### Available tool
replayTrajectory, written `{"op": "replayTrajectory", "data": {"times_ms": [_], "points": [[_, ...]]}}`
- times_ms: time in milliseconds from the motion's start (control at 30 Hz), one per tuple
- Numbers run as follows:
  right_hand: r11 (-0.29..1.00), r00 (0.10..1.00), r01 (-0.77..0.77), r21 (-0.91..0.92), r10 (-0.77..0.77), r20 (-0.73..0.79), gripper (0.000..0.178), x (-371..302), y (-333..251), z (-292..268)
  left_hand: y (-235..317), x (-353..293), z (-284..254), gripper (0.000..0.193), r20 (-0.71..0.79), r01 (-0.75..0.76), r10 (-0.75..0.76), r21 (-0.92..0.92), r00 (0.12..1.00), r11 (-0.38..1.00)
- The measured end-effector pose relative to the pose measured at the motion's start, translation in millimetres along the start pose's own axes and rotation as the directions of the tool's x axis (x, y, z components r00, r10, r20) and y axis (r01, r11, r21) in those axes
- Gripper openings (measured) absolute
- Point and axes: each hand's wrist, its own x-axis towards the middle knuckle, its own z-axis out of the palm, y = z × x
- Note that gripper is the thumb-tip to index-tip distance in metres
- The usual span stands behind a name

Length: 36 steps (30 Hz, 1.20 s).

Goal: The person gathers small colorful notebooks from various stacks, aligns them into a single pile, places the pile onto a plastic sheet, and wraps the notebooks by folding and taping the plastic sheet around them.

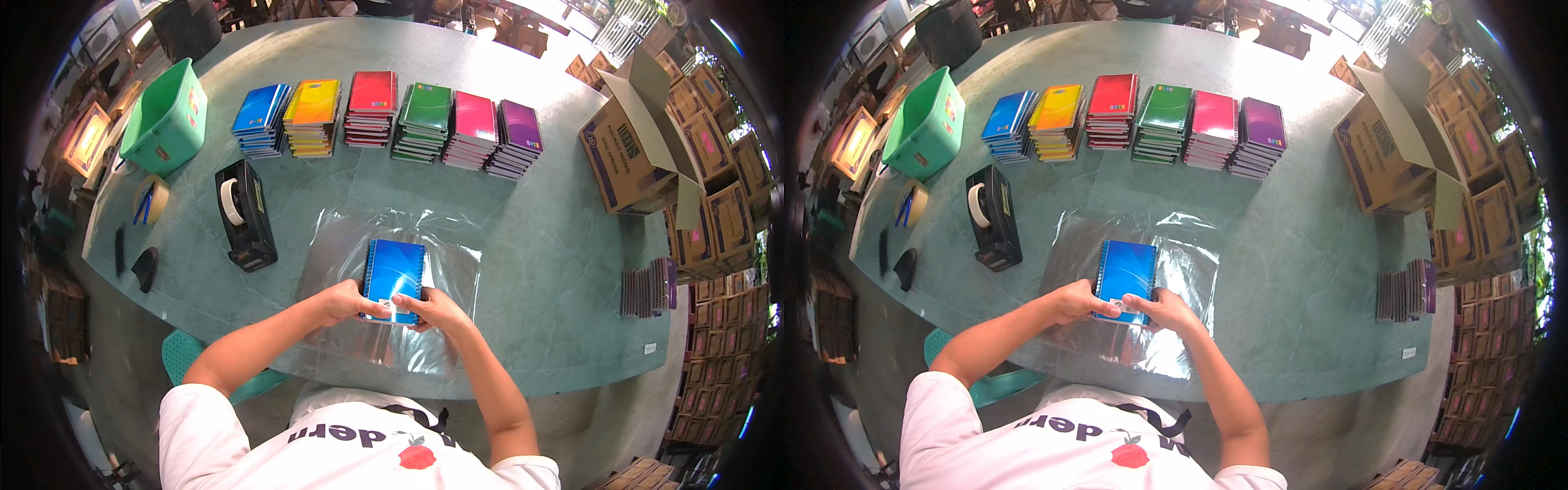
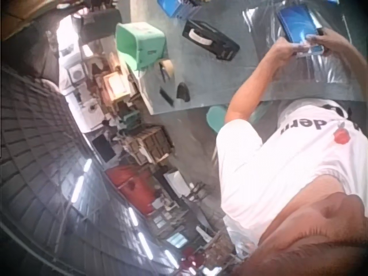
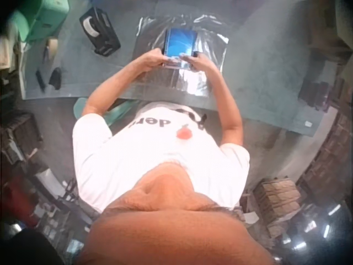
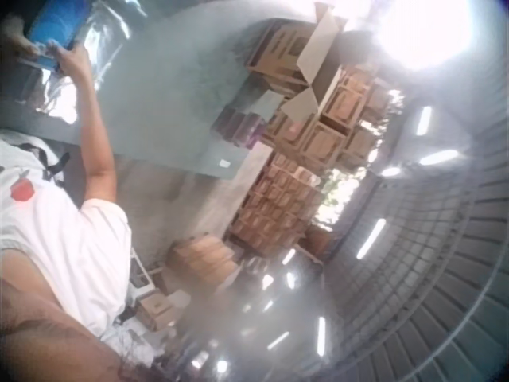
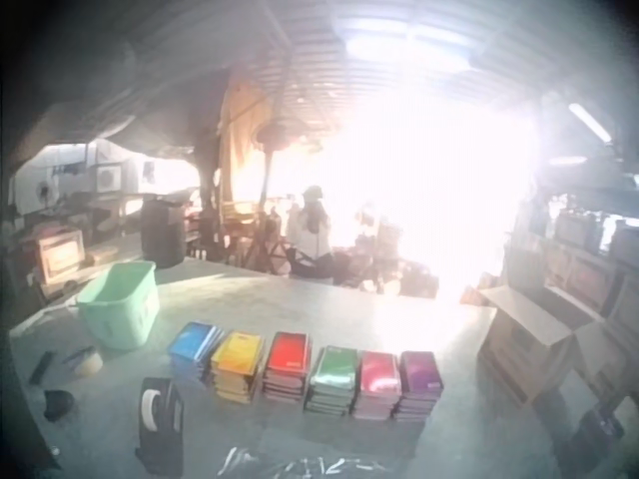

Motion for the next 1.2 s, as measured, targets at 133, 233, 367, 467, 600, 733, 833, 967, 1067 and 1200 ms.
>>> {"op": "replayTrajectory", "data": {"times_ms": [133,233,367,467,600,733,833,967,1067,1200], "points": [[0.997,0.998,0.026,-0.074,-0.031,-0.061,0.077,-8.4,4.0,4.5,3.0,-5.1,4.8,0.079,-0.003,-0.016,0.016,0.04,1.0,0.999],[0.98,0.996,0.01,-0.199,-0.028,-0.087,0.082,-6.3,5.3,5.1,0.1,-0.1,3.8,0.075,-0.005,-0.012,0.012,0.046,1.0,0.999],[0.964,0.995,0.047,-0.263,-0.07,-0.077,0.079,-11.4,-4.4,4.2,2.5,1.0,3.5,0.072,-0.09,-0.021,0.047,0.269,0.995,0.963],[0.966,0.993,0.043,-0.255,-0.07,-0.094,0.078,-11.4,-1.4,4.3,15.1,-12.9,12.5,0.071,-0.217,-0.028,0.167,0.527,0.962,0.849],[0.953,0.982,0.063,-0.298,-0.112,-0.15,0.081,-5.8,5.5,10.6,0.2,-13.8,4.4,0.072,-0.222,-0.143,0.265,0.451,0.938,0.881],[0.957,0.982,0.057,-0.285,-0.105,-0.158,0.081,-4.7,7.2,12.1,-13.6,-9.8,-2.3,0.064,-0.254,-0.198,0.293,0.343,0.922,0.918],[0.961,0.983,0.01,-0.277,-0.06,-0.175,0.074,-9.4,7.4,11.0,-19.2,-17.5,12.9,0.049,-0.431,-0.331,0.588,0.535,0.684,0.777],[0.986,0.914,0.159,0.049,-0.128,-0.384,0.056,-23.6,20.0,-12.6,-39.3,-41.0,82.1,0.025,0.0,-0.584,0.825,0.706,0.565,0.4],[0.899,0.838,0.376,0.226,-0.226,-0.496,0.042,-43.5,27.3,-37.1,-71.4,7.0,126.2,0.025,0.277,-0.568,0.806,0.818,0.523,0.087],[0.899,0.788,0.383,0.212,-0.198,-0.582,0.043,-76.9,51.0,-59.7,-83.7,43.4,133.1,0.023,0.29,-0.373,0.82,0.922,0.494,-0.102]]}}
